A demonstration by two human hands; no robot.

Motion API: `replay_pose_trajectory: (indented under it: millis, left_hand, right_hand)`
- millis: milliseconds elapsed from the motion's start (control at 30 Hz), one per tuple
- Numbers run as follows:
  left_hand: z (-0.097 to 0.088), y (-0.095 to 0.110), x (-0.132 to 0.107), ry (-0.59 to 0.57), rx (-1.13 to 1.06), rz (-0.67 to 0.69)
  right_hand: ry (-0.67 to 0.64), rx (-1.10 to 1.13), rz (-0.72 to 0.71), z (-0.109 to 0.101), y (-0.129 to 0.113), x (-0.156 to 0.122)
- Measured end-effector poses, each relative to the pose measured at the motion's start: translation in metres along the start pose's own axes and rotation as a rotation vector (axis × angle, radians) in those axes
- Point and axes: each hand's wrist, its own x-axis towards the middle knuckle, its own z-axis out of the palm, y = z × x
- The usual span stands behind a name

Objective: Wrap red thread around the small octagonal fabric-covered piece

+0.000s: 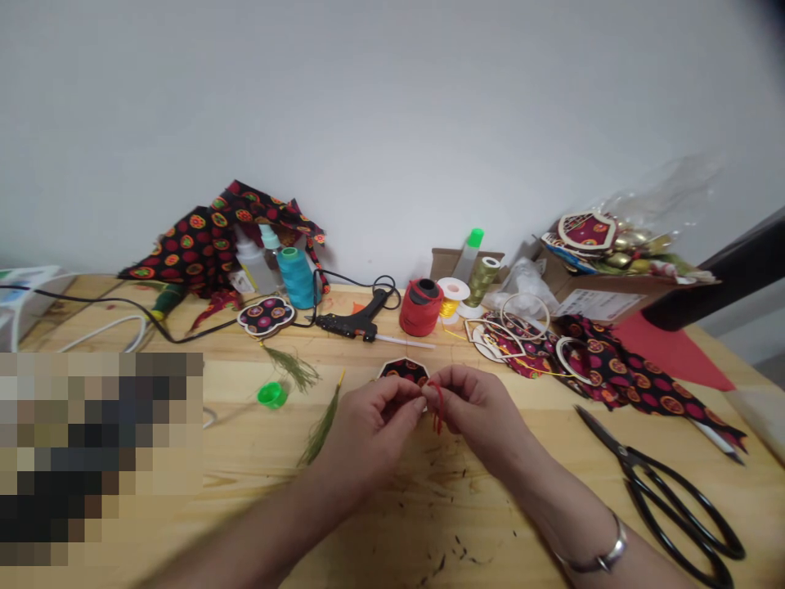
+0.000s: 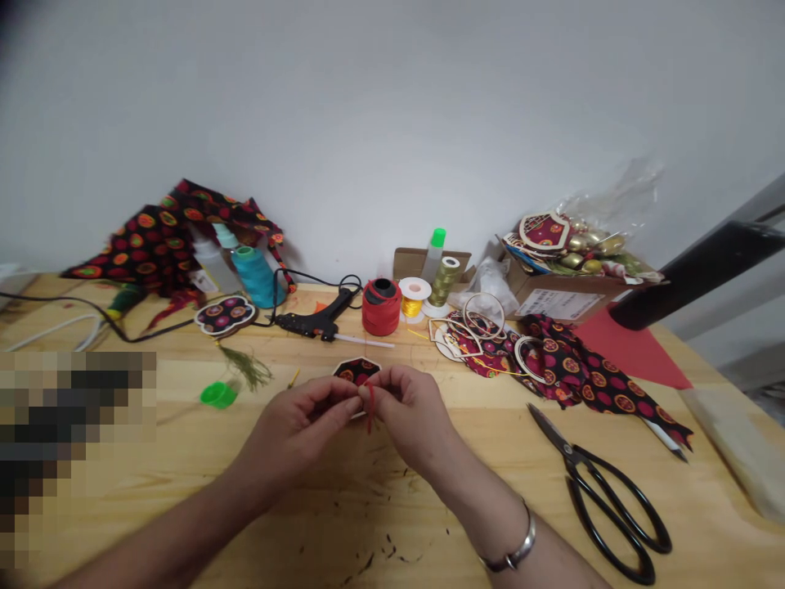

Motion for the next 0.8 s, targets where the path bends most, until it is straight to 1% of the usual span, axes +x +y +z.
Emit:
replay_pose_trajectory:
  millis: [200, 300, 467, 633, 700, 800]
  left_hand:
    - [-0.0049, 0.0032, 0.0028, -0.021, -0.103, -0.162]
    - [-0.0063, 0.003, 0.0034, -0.036, -0.138, -0.213]
    - [-0.0065, 0.0038, 0.0036, -0.035, -0.203, -0.237]
    - [-0.0068, 0.0063, 0.0047, -0.006, -0.258, -0.268]
    - [-0.0071, 0.0062, 0.0056, 0.014, -0.281, -0.265]
    - [-0.0079, 0.0051, 0.0072, 0.044, -0.301, -0.254]
  right_hand:
    - [-0.019, 0.002, -0.009, -0.0007, 0.0027, -0.0001]
    - [-0.022, 0.008, -0.02, -0.0014, 0.003, -0.0004]
    - [-0.032, 0.007, -0.027, -0.0021, 0.0025, 0.0]
    - [-0.038, -0.059, -0.072, -0.0018, 0.0, -0.0003]
    - [-0.043, -0.121, -0.113, -0.0019, -0.0001, -0.0011]
    - [-0.035, -0.237, -0.241, -0.0033, 0.0031, -0.0015]
